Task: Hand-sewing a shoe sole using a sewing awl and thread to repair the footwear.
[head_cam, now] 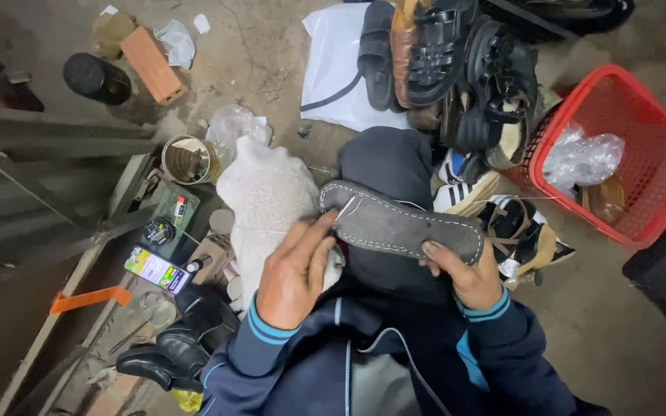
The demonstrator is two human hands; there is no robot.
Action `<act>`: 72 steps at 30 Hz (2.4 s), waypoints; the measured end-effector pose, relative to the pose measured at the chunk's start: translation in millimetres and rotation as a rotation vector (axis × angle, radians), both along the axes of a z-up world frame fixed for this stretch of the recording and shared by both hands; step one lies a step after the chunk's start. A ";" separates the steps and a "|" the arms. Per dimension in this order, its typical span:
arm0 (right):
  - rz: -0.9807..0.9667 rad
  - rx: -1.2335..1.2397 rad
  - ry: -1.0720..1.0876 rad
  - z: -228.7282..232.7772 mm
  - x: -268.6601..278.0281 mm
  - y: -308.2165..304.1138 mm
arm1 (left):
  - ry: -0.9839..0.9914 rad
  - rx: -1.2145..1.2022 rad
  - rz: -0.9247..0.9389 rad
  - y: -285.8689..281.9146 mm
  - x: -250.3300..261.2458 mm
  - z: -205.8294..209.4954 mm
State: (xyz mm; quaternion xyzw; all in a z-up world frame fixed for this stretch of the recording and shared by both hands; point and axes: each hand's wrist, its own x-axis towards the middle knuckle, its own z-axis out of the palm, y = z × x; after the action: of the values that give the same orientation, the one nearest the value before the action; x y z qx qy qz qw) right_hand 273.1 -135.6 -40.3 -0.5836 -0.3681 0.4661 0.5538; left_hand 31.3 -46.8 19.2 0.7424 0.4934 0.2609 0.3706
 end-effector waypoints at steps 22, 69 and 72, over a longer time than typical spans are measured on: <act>0.094 0.023 -0.153 9.2 6.1 0.4 | 0.193 0.125 -0.096 3.5 -0.8 -12.0; 0.151 0.421 -1.074 28.6 -54.6 93.9 | 0.202 0.177 -0.191 36.5 -22.6 -14.9; 0.212 0.408 -1.126 24.5 -54.1 83.3 | 0.182 0.144 -0.178 37.8 -21.9 -15.5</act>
State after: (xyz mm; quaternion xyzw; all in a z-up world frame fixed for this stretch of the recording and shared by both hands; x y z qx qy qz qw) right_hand 219.0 -52.3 -15.8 -0.5826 -0.7426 0.0583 0.3251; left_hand 9.4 -9.0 3.7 0.8285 0.4373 0.1933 0.2914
